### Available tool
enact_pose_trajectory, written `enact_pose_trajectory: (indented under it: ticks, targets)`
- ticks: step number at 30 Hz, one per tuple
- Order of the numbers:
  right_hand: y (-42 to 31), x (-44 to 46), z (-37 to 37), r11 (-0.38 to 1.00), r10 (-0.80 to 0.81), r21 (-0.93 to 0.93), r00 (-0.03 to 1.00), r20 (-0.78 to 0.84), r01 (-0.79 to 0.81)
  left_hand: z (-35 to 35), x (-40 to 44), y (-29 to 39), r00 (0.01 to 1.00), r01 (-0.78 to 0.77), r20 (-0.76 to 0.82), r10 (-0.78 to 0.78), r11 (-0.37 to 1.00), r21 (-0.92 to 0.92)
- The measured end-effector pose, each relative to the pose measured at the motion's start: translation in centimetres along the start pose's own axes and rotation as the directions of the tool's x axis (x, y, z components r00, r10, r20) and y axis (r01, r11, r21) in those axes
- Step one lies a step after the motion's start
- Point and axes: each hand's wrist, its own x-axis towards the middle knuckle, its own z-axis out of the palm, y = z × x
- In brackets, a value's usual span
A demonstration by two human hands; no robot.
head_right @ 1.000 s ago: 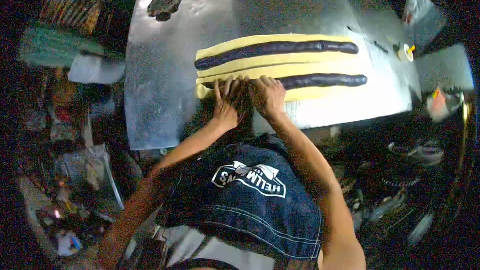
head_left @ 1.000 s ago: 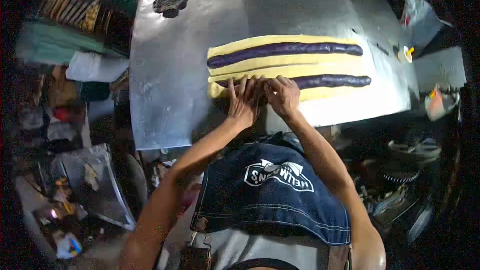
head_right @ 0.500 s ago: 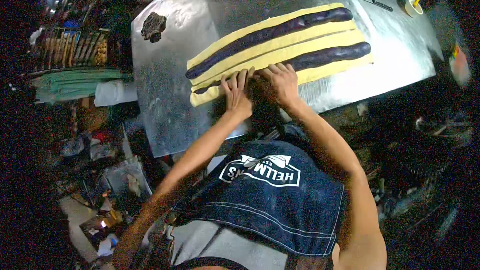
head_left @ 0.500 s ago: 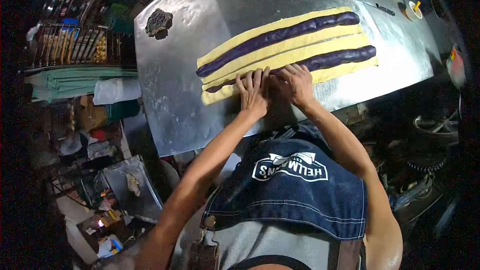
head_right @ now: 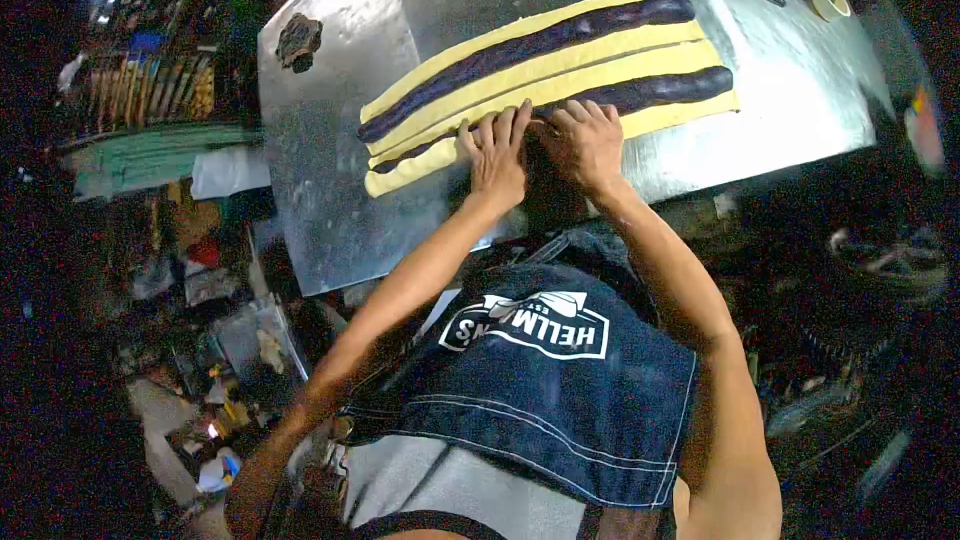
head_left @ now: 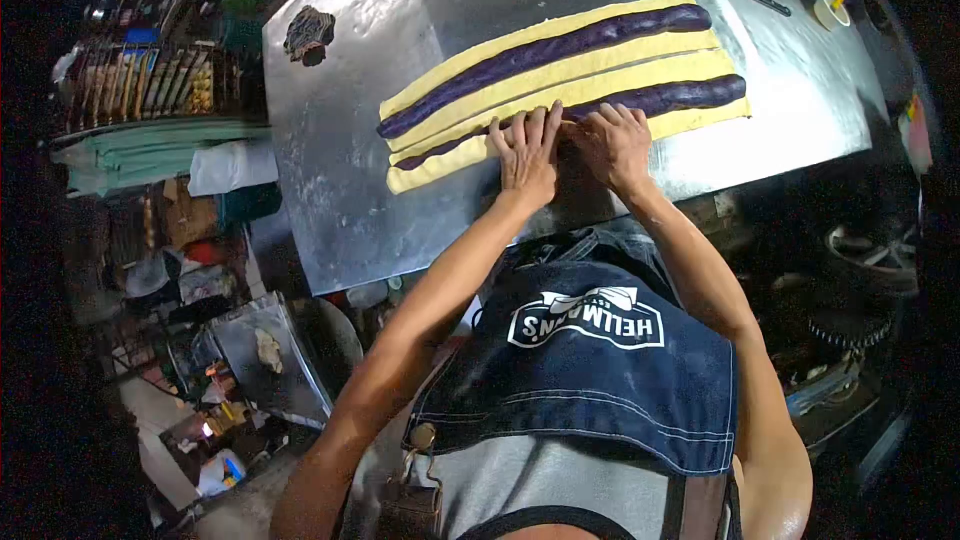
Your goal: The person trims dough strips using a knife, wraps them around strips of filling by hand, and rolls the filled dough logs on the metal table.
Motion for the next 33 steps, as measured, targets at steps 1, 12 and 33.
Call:
enact_pose_trajectory:
  ticks: [1, 12, 33]
  targets:
    - [0.4, -0.6, -0.6, 0.999, 0.015, -0.042, 1.0, 0.01, -0.015, 0.2, 0.7, -0.1, 1.0, 0.006, -0.01, -0.005, 0.999, 0.04]
    - [4.6, -0.2, -1.5, 0.978, 0.158, -0.114, 0.978, -0.138, -0.174, 3.2, 2.6, 2.6, 0.982, -0.176, -0.088, 0.165, 0.974, -0.14]
    - [16.5, -0.5, -8.2, 0.986, -0.108, -0.106, 0.981, 0.161, 0.126, 4.8, 9.2, 10.5, 0.998, 0.063, -0.009, -0.062, 0.997, 0.046]
